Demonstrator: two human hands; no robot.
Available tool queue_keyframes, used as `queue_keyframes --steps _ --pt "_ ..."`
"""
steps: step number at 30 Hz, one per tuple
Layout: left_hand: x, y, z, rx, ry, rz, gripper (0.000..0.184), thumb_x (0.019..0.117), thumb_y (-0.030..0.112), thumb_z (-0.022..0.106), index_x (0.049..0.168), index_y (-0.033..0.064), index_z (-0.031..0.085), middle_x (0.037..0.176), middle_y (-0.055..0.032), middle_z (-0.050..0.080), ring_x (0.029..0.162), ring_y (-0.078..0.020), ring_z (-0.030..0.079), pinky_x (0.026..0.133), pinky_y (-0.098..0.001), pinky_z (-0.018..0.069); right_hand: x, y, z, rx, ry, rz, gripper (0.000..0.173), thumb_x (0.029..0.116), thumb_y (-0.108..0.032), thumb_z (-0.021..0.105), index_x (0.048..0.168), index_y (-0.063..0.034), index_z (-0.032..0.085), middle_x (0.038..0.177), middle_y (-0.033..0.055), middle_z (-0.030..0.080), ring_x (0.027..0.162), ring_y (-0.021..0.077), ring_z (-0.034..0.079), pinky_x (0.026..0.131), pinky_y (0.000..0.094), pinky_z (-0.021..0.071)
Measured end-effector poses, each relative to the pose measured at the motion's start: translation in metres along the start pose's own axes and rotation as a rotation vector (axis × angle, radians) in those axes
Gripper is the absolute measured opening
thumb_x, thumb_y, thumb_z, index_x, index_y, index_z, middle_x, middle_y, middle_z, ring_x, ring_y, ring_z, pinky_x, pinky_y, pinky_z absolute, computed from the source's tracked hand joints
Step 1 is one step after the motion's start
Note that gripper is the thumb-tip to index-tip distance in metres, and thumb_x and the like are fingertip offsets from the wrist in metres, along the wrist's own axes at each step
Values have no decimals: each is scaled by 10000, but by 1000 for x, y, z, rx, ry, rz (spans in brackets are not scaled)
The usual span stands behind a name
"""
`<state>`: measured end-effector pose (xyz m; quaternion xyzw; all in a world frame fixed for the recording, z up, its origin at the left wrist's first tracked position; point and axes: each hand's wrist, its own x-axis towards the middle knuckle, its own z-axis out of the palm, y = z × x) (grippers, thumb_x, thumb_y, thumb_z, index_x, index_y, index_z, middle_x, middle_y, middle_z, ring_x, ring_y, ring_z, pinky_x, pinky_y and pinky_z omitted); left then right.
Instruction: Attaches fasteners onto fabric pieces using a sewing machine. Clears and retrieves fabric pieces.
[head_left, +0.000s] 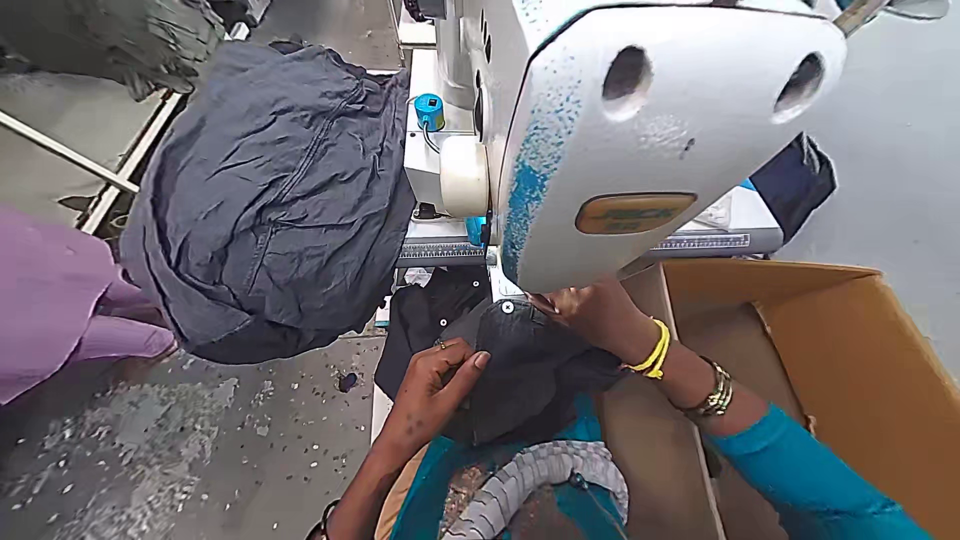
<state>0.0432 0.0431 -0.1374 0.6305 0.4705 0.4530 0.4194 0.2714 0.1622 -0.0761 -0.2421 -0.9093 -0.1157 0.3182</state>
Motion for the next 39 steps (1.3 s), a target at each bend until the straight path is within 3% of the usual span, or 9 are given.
queue_keyframes --steps 5,8,10,15,24,26,29,35,39 --pt "4 2 3 -57 12 -16 346 1035 278 549 746 106 635 721 81 555 628 49 529 580 -121 462 -23 -2 -3 436 75 398 255 984 -261 639 922 -19 689 827 61 705 776 65 668 743 209 552" --pt "8 5 4 -106 8 -37 327 1033 258 551 757 110 646 722 97 562 621 60 518 575 -113 452 -40 -8 -10 797 -186 729 461 973 -521 624 1017 -62 612 791 -84 611 704 -62 559 658 153 483" --pt "13 9 4 -138 -19 -66 322 1034 261 547 757 125 639 704 112 556 602 64 504 555 -114 433 -41 -13 -13 958 -270 857 308 977 -413 668 939 -122 577 693 -146 500 596 -83 446 567 123 379" --pt "42 22 8 -146 -22 -195 314 1019 254 570 721 158 595 601 123 494 508 35 463 486 -144 395 -21 -5 -13 856 -176 1006 123 985 -193 645 897 -136 582 657 -131 498 585 -52 464 590 165 409" --pt "60 24 8 47 86 -211 360 983 307 618 656 179 539 535 124 434 459 27 403 457 -172 335 -17 8 -10 682 -140 988 111 950 -164 700 920 -101 614 637 -98 510 545 -35 446 540 174 386" --pt "61 23 9 45 86 -198 364 982 313 617 652 184 535 533 125 429 455 27 396 451 -171 329 -24 22 -18 487 -149 931 121 950 -191 706 962 -72 689 723 -26 620 616 51 555 592 278 480" --pt "60 21 10 26 96 -189 366 976 291 620 638 192 522 542 125 437 461 27 398 451 -166 329 -38 54 -22 81 -69 903 143 951 -74 656 1046 -5 738 929 189 707 827 360 696 717 576 543" --pt "61 20 9 34 105 -191 368 974 276 618 631 187 518 552 119 449 470 28 408 453 -161 331 -46 77 2 -69 -150 647 224 920 -57 730 1125 32 724 1057 252 642 945 449 645 742 561 535" --pt "60 21 11 19 124 -187 351 968 254 621 636 189 525 550 132 448 472 42 405 458 -149 328 -53 79 6 -58 -143 616 78 907 -5 709 967 43 717 974 251 638 906 462 640 733 570 525"
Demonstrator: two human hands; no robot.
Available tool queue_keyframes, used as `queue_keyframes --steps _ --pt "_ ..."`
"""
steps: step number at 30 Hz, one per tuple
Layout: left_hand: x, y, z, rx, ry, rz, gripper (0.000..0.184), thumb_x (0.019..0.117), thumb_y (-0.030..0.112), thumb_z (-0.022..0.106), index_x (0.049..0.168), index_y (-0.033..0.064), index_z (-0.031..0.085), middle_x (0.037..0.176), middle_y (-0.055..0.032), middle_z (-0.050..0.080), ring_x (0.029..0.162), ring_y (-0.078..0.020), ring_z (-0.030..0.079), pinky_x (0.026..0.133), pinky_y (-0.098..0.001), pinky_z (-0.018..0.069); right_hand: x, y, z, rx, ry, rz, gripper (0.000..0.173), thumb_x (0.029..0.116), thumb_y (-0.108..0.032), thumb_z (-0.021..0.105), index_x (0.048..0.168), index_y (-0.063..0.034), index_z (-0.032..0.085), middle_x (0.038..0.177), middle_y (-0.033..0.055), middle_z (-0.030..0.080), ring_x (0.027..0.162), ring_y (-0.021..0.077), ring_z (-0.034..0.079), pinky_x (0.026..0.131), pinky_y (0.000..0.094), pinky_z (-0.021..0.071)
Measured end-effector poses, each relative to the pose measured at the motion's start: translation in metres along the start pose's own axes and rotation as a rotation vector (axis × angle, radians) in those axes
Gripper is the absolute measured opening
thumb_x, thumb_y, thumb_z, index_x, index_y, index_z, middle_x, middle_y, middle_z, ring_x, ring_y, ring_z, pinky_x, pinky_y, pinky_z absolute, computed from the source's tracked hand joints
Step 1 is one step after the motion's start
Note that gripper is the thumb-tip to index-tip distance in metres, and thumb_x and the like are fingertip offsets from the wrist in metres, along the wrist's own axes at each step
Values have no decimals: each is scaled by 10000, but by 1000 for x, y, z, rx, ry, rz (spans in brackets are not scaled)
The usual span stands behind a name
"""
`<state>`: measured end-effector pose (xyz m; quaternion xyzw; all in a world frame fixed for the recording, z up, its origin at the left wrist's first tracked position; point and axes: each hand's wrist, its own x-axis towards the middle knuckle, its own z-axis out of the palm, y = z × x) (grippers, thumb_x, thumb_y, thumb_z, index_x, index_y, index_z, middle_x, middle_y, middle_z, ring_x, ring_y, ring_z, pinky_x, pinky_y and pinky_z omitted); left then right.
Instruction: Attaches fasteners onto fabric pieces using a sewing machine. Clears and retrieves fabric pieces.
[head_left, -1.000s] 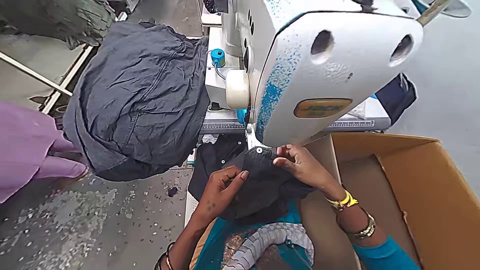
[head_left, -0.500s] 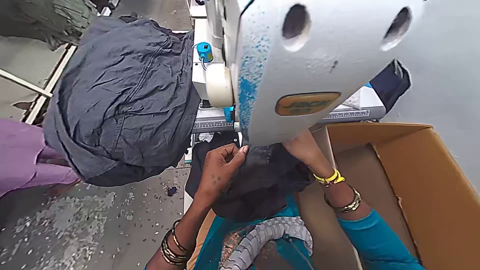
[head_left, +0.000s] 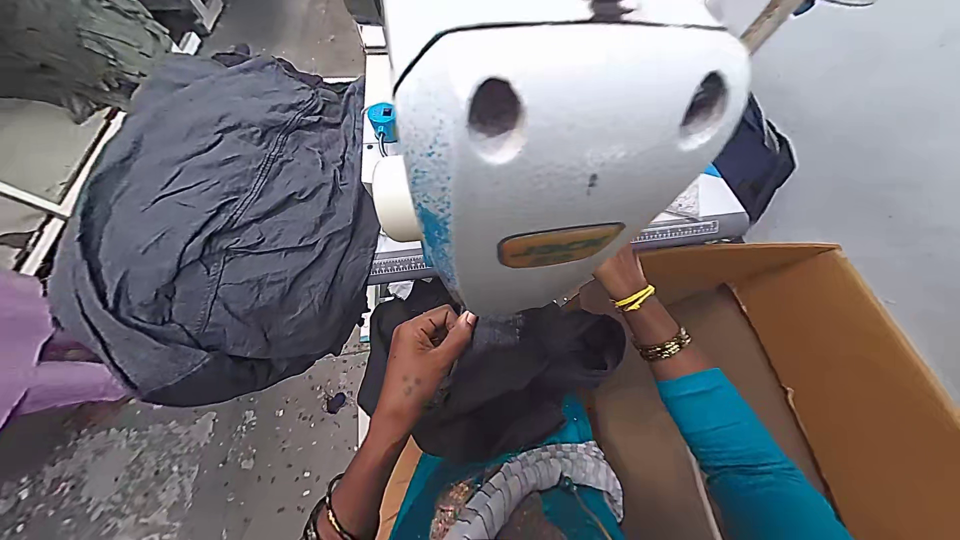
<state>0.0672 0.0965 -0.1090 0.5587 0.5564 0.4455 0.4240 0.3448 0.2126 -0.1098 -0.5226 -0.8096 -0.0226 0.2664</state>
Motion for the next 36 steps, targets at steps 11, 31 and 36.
queue_keyframes --steps 11,31,36 --pt "4 -3 0 -27 -12 11 351 960 282 643 639 188 536 562 136 450 492 48 403 480 -152 326 -13 -10 -44 492 15 404 186 953 -115 687 1136 -88 696 936 -21 687 808 -1 630 751 235 534" --pt "-132 -91 -226 738 290 -346 496 1059 306 507 1225 -156 583 1106 -305 646 928 -253 661 846 -400 551 -46 -38 -54 458 4 35 141 939 -125 713 925 12 682 800 69 686 678 102 647 628 271 554" --pt "-89 -92 -124 715 19 111 413 1035 282 531 1102 -103 666 1064 -315 659 894 -388 664 796 -524 550 -163 32 -26 332 -810 780 211 1043 -152 586 1069 4 726 911 178 719 817 309 693 810 537 551"
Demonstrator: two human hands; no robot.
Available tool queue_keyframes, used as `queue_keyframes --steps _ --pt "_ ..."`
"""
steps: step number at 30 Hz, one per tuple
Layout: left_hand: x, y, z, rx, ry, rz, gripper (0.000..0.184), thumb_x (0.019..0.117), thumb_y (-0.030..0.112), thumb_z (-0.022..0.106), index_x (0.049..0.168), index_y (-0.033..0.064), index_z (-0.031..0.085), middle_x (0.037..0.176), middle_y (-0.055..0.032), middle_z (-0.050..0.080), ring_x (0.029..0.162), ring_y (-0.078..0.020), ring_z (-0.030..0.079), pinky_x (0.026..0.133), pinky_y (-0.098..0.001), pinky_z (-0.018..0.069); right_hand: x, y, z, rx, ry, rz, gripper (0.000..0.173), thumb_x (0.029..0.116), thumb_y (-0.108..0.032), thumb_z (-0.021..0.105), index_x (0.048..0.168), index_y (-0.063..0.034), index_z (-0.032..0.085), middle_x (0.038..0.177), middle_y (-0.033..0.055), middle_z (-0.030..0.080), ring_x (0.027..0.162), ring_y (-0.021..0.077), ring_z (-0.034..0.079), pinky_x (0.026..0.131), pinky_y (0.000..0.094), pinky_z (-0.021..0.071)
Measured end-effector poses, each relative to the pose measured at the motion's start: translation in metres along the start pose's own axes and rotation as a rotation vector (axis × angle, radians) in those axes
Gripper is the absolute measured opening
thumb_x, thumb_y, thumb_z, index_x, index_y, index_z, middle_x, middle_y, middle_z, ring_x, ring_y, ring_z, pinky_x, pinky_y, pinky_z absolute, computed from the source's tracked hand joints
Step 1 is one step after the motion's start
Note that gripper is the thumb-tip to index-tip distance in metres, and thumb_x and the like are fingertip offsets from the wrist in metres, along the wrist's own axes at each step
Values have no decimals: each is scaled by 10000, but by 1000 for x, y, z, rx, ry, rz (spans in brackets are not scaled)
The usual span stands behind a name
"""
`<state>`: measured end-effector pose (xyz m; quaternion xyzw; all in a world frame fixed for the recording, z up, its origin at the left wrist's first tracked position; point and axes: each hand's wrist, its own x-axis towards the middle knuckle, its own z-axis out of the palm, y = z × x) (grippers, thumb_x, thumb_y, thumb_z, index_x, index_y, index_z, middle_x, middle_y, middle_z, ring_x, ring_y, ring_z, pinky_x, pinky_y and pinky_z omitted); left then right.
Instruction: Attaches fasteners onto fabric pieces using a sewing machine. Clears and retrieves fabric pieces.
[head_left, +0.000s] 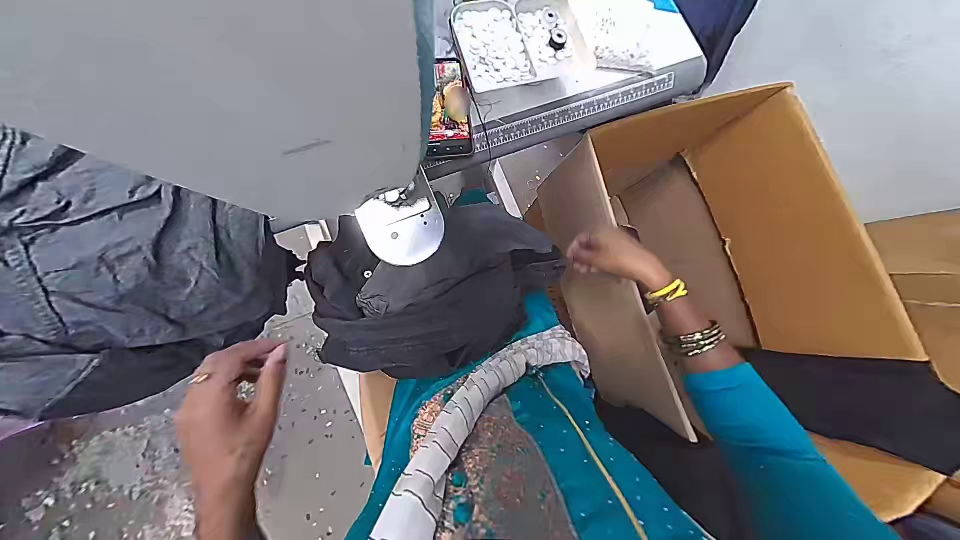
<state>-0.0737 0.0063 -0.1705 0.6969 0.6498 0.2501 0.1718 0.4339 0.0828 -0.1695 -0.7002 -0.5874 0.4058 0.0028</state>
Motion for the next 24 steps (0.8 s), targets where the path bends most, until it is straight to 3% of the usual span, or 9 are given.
queue_keyframes --steps 3,5,8,11,13,15,17,18,24 --pt "36 56 37 -84 -43 286 348 1027 285 550 1031 -17 724 1022 -205 710 978 -332 669 881 -504 529 10 46 63 -160 -34 83 339 956 -143 673 1287 -66 679 1267 250 630 1174 420 615 1003 593 481" --pt "51 93 56 -151 -120 414 307 1027 279 559 1033 32 742 1040 -162 720 1020 -313 667 908 -502 526 14 63 82 -142 21 12 329 938 -201 720 1231 -51 701 1305 265 585 1252 421 550 1074 555 436" --pt "62 145 76 -281 -196 561 249 1025 259 573 1045 91 756 1066 -96 735 1065 -231 679 943 -416 541 -2 55 40 30 198 -165 252 946 -210 726 1081 3 730 1085 215 693 1046 355 663 954 558 507" --pt "70 195 87 -437 -230 675 276 1056 203 537 1226 66 707 1250 -85 709 1218 -184 645 1056 -353 516 -49 9 -26 144 451 -376 210 877 -303 795 944 -111 741 788 -4 696 696 84 632 660 358 514" --pt "72 226 83 -495 -245 702 393 1077 260 501 1367 15 606 1356 -135 649 1281 -205 608 1085 -359 490 -87 -42 -47 177 537 -614 190 868 -350 780 919 -169 759 813 -109 719 712 -59 632 648 183 525" --pt "65 244 66 -668 -245 675 400 1070 318 519 1227 -27 648 1137 -131 699 1078 -130 658 960 -278 527 -119 -91 -51 254 522 -898 206 938 -347 731 971 -150 781 909 -113 755 826 -100 655 730 94 534" --pt "57 246 39 -851 -282 596 365 1073 306 512 962 -20 631 820 -44 613 774 6 570 720 -140 472 -124 -123 -46 345 445 -1064 219 981 -310 695 1002 -101 756 954 -89 754 897 -88 661 796 86 540" --pt "56 238 26 -861 -307 522 357 1076 300 510 924 -1 627 771 -5 588 710 44 540 653 -113 451 -115 -132 -39 380 399 -1069 217 979 -305 696 1001 -94 742 940 -91 748 880 -90 661 783 88 543" --pt "55 143 7 -495 -140 186 296 1052 348 535 1049 112 713 889 63 684 808 28 619 756 -187 521 -47 -158 26 512 -108 -777 226 955 -309 715 1016 -92 700 840 -81 685 743 -61 618 684 147 514"
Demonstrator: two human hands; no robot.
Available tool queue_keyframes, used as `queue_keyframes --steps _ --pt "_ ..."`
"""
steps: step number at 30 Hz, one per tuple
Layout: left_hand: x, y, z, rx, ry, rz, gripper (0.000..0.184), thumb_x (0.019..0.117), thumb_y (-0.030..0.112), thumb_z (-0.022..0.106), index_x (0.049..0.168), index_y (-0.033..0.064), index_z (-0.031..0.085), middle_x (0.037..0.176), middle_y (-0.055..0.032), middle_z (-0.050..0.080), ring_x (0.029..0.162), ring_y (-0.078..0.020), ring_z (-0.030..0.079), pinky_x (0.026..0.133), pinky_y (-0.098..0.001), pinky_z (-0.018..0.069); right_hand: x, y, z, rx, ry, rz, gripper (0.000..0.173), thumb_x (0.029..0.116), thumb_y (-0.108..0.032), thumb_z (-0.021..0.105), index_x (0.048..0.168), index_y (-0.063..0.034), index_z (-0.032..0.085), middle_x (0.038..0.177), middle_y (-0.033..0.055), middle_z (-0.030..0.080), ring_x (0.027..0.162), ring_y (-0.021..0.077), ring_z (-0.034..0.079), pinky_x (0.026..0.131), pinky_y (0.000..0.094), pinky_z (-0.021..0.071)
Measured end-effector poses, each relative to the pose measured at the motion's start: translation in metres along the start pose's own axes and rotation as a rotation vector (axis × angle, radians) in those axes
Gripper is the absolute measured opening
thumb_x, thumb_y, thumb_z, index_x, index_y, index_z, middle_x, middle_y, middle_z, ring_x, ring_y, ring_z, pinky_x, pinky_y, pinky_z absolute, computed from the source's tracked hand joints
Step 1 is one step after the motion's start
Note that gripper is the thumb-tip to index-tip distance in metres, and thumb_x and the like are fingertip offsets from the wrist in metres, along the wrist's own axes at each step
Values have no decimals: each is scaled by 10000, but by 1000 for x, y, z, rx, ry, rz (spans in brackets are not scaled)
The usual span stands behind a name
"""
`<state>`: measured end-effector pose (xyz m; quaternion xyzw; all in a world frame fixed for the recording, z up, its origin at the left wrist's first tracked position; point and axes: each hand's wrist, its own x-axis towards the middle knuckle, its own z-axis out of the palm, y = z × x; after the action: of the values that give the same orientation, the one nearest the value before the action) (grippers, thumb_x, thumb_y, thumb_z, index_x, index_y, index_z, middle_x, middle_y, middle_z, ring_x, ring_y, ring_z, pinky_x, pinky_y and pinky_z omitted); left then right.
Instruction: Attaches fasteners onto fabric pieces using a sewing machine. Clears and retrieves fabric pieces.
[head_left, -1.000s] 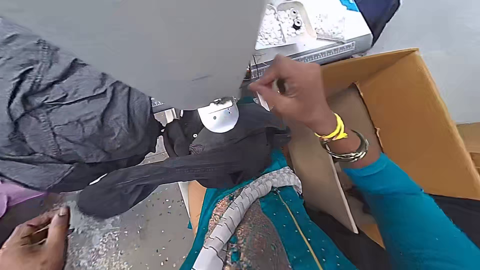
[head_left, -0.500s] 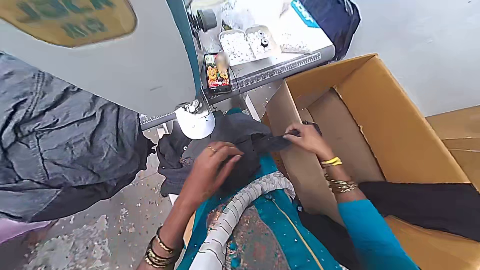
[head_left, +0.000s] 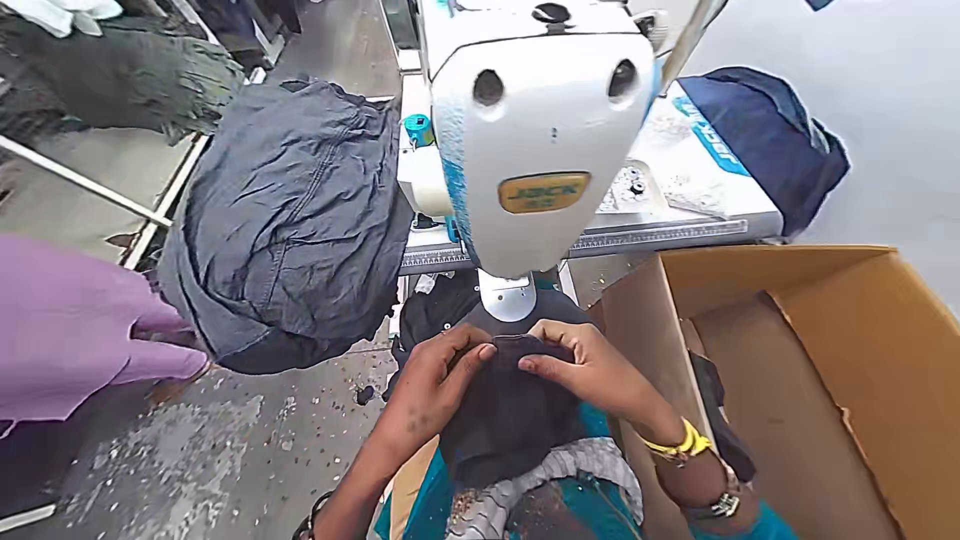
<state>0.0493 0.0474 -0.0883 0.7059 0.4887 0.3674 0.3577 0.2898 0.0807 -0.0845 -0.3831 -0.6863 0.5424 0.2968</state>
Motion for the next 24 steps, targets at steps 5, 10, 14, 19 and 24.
queue_keyframes --steps 5,10,14,19,24 --pt "12 4 -6 -102 165 -69 213 1026 284 581 960 109 682 783 92 638 675 53 576 615 -135 480 19 -8 -2 87 48 135 265 975 -248 683 1159 -78 597 787 -87 665 688 -21 629 661 185 540" --pt "30 -14 7 -234 179 -236 223 965 249 618 775 152 551 629 105 480 546 13 450 526 -173 377 44 -1 -23 -111 312 165 273 974 -183 666 1156 -30 532 724 -74 574 639 -7 540 654 214 482" --pt "37 -10 20 -256 215 -242 268 947 236 639 723 157 515 589 110 438 507 20 413 497 -166 348 64 -11 -33 -326 301 89 257 921 -247 728 1057 -84 583 738 -75 572 668 6 553 649 247 493" --pt "31 -10 31 -302 265 -241 331 953 244 647 671 169 491 561 108 406 482 18 378 472 -162 314 78 -19 -18 -517 280 185 563 859 -399 805 1228 -23 607 900 103 671 880 230 648 803 494 512" --pt "30 -10 33 -279 261 -238 352 959 275 646 663 177 482 544 117 374 470 19 343 465 -173 283 77 -22 -22 -514 231 189 552 892 -375 777 1279 -29 590 960 117 692 939 242 666 845 506 517"
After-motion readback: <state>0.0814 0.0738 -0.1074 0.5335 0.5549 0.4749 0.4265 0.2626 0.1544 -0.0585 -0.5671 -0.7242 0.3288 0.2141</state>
